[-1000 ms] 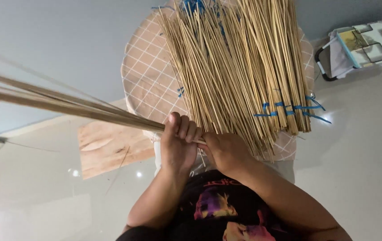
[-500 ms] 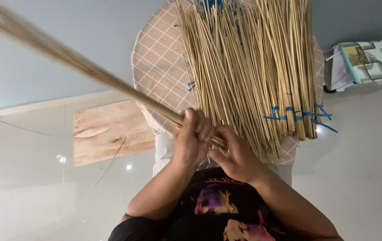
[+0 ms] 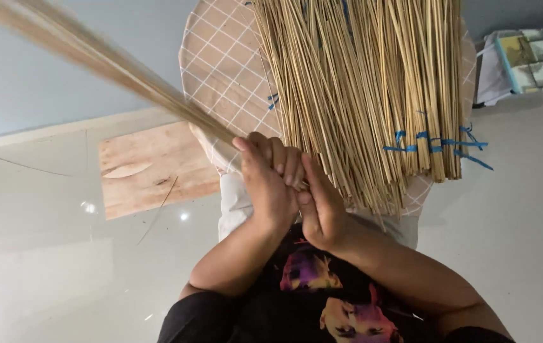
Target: Gathering thin bamboo sticks into small bundles and securing them with blue plastic ties.
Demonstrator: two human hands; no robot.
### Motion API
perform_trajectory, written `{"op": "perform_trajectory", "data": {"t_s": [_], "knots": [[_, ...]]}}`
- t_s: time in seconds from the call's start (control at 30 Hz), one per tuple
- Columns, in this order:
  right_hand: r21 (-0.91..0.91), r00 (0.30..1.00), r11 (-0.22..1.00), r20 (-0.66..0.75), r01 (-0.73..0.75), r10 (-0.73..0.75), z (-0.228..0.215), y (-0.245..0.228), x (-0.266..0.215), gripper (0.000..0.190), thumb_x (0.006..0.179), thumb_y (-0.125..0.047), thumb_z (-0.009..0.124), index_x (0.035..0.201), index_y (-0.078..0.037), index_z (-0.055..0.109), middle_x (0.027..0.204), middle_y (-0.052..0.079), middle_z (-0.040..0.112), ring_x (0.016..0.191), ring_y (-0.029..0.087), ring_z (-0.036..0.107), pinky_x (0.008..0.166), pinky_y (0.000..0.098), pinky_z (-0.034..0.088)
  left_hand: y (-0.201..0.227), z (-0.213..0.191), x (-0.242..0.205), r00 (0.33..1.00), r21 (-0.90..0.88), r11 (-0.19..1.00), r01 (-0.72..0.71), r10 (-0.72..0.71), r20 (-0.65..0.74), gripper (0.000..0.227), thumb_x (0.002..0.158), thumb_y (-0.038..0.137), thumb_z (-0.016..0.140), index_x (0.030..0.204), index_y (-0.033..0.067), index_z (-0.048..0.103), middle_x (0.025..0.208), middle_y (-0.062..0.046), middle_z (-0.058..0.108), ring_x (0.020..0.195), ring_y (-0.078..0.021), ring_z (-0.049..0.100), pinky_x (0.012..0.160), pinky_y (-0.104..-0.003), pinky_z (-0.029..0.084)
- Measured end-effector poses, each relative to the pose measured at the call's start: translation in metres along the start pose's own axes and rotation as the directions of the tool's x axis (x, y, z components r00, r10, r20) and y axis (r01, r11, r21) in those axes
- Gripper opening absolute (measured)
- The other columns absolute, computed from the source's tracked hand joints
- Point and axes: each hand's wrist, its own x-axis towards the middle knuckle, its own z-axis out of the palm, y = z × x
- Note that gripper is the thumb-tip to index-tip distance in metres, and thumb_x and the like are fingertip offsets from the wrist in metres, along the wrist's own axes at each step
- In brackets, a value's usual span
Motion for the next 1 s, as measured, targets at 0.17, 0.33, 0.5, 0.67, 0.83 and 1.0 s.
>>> {"op": "perform_trajectory", "data": {"t_s": [0.17,0.33,0.5,0.67,0.83,1.0], "knots": [[-0.362,0.984,0.927,0.172,0.101,-0.040,-0.023,0.033,-0.025,0.051,0.100,-0.009,0.053,0.146,0.014,0.045,0.095,0.019,0.066,0.074,0.033,0.067,0.060,0.0412,0.055,-0.011,-0.020,-0.002,0.986,0.075,0.985,-0.156,0.150,0.077,0.053,0.108,0.054,0.029,0.072,0.0155,0.036,0.053,-0.003,0.038,0.031,-0.0160,0.044,0.026,-0.023,0.037],[-0.257,0.988,0.966,0.155,0.039,0.002,-0.026,0.036,-0.042,0.044,0.097,-0.004,0.059,0.137,0.015,0.053,0.092,0.020,0.071,0.064,0.033,0.069,0.051,0.0388,0.055,-0.010,-0.031,-0.005,0.880,0.230,0.886,-0.402,0.305,0.364,0.048,0.107,0.042,0.044,0.072,0.0097,0.043,0.051,-0.010,0.051,0.045,-0.0261,0.065,0.029,-0.025,0.046],[-0.022,0.953,0.989,0.264,-0.146,0.147,-0.030,0.000,-0.014,0.018,0.103,-0.006,0.048,0.099,0.001,0.064,0.064,0.012,0.053,0.048,0.028,0.052,0.046,0.0353,0.045,-0.005,-0.074,0.004,0.736,-0.113,0.958,0.264,-0.124,0.665,0.048,0.099,0.044,0.066,0.075,0.0114,0.040,0.051,0.001,0.034,0.039,-0.0112,0.037,0.041,-0.032,0.047],[0.246,0.829,0.879,0.503,-0.408,0.244,-0.055,0.010,-0.014,0.023,0.108,-0.012,0.040,0.102,-0.003,0.060,0.076,0.007,0.061,0.068,0.020,0.058,0.065,0.0390,0.053,-0.004,-0.080,-0.006,0.743,-0.049,0.964,0.262,-0.169,0.648,0.055,0.109,0.049,0.043,0.067,0.0154,0.032,0.052,0.003,0.018,0.038,-0.0096,0.017,0.033,-0.023,0.032],[0.275,0.753,0.808,0.594,-0.522,0.284,-0.056,0.024,-0.038,0.039,0.110,-0.016,0.031,0.118,0.004,0.064,0.089,0.015,0.070,0.084,0.027,0.068,0.079,0.0464,0.055,-0.007,-0.078,-0.006,0.736,0.003,0.986,0.168,-0.127,0.665,0.054,0.109,0.044,0.042,0.065,0.0131,0.037,0.048,-0.002,0.030,0.033,-0.0148,0.033,0.030,-0.027,0.037],[0.159,0.897,0.918,0.328,-0.363,0.297,-0.034,-0.010,-0.007,0.036,0.112,-0.015,0.028,0.087,-0.010,0.053,0.065,-0.001,0.034,0.056,0.011,0.027,0.051,0.0307,0.036,-0.009,-0.055,-0.010,0.846,-0.002,0.989,0.148,-0.125,0.519,0.040,0.101,0.040,0.064,0.081,0.0140,0.042,0.059,0.003,0.035,0.046,-0.0084,0.038,0.044,-0.024,0.043]]}}
